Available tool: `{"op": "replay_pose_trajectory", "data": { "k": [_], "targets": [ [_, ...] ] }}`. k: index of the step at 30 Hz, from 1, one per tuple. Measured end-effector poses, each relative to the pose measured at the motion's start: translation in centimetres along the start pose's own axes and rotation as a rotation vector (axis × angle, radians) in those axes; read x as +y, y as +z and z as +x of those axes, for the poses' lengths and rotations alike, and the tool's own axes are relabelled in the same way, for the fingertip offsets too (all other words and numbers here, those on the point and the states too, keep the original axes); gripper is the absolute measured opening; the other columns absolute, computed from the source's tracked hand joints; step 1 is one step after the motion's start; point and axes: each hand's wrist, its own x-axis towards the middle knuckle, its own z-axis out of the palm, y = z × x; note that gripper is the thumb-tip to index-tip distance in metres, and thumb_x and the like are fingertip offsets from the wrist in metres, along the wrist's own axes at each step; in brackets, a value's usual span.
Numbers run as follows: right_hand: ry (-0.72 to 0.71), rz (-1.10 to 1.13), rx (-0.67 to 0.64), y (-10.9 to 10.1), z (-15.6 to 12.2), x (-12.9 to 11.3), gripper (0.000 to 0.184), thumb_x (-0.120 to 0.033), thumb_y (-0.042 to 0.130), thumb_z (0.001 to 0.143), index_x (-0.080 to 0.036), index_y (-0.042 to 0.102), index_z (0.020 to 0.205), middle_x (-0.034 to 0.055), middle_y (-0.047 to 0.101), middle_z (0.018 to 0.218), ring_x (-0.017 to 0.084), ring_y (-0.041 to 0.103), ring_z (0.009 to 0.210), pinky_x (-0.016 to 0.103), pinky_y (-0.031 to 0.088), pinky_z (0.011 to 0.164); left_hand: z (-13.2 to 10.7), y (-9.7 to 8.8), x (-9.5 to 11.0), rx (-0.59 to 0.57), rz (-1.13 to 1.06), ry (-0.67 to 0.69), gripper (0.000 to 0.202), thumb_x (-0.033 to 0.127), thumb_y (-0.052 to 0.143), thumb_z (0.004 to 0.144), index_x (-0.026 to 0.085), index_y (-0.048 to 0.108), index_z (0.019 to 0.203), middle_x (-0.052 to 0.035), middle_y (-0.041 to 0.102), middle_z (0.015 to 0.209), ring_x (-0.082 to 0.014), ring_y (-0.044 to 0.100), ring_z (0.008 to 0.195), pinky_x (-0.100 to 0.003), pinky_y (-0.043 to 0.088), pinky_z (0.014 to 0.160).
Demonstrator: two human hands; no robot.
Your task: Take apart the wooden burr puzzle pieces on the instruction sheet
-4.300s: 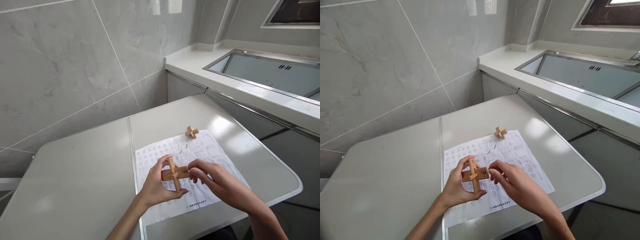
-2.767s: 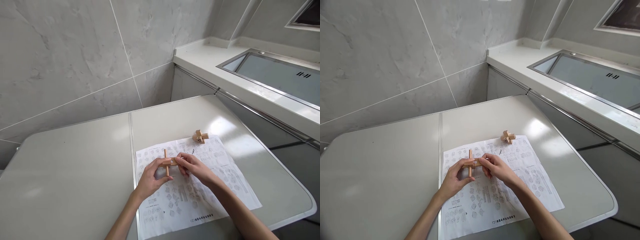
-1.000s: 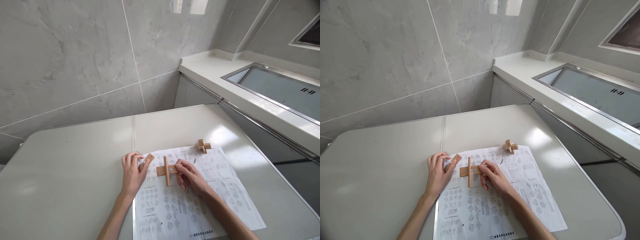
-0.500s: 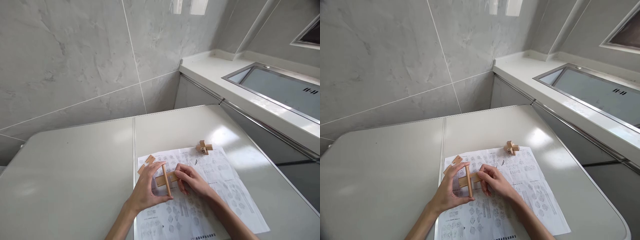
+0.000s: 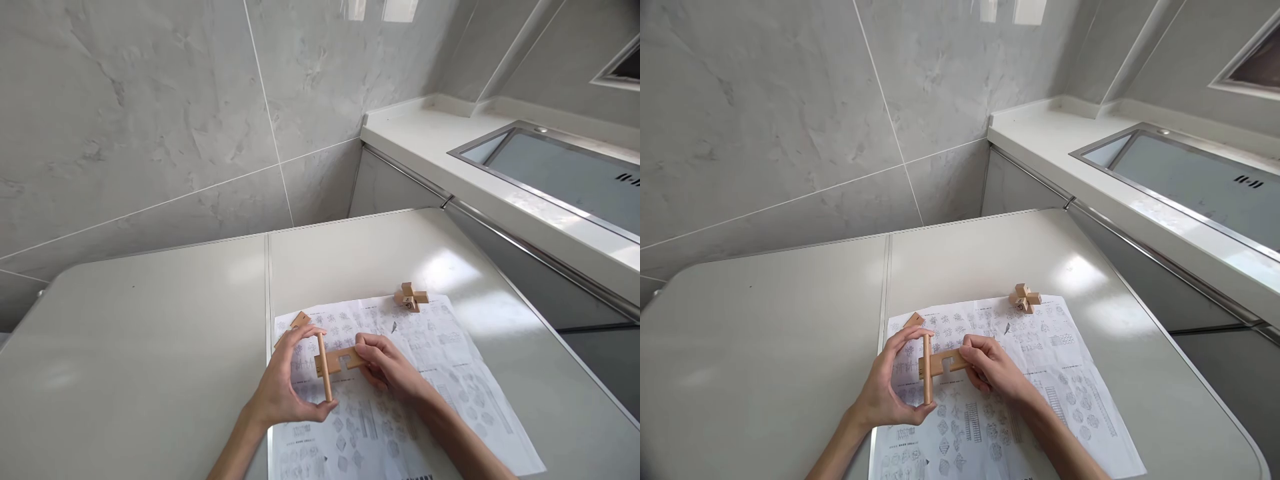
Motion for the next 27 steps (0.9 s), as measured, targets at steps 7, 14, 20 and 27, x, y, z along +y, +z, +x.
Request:
{"op": "replay_pose_trajectory", "data": {
  "k": [7,14,20,27],
  "targets": [
    [0.013,0.027,0.019,0.3,0.3,0.0,0.054,-0.065,0.065,0.099,-0.025,0.042,0.07,-0.0109,0.034,0.046,0.008,0.024,0.037,0.027,0.016,0.043,0.6,-0.3,0.2,0.03,-0.06,0.013,0.107,0.019,0.093,0.06,0.031,0.042,0.153,-0.0134,0.067,0.142,-0.0429,0.057,0.146,-0.062,0.05,0.12],
    [0.008,0.038,0.056,0.5,0.2,-0.1,0.054,-0.063,0.066,0.098,-0.026,0.041,0.068,-0.0104,0.035,0.046,0.009,0.024,0.038,0.027,0.017,0.043,0.6,-0.5,0.0,0.036,-0.062,-0.026,0.105,0.02,0.095,0.061,0.028,0.043,0.153,-0.0162,0.064,0.144,-0.0453,0.054,0.148,-0.065,0.048,0.121],
    [0.011,0.057,0.076,0.6,0.2,0.0,0.054,-0.062,0.066,0.098,-0.026,0.039,0.068,-0.0105,0.034,0.047,0.008,0.022,0.037,0.028,0.015,0.044,0.6,-1.1,-0.1,-0.016,-0.125,-0.051,0.104,0.019,0.095,0.062,0.029,0.043,0.152,-0.0147,0.065,0.142,-0.0438,0.055,0.147,-0.065,0.045,0.124],
    [0.001,0.073,0.1,0.6,0.2,0.2,0.054,-0.062,0.067,0.098,-0.025,0.04,0.068,-0.0101,0.035,0.047,0.008,0.023,0.037,0.027,0.016,0.045,0.8,-1.0,0.2,0.008,-0.115,-0.049,0.101,0.014,0.091,0.065,0.032,0.044,0.152,-0.0128,0.061,0.148,-0.0414,0.049,0.153,-0.064,0.043,0.127]
  ]
}}
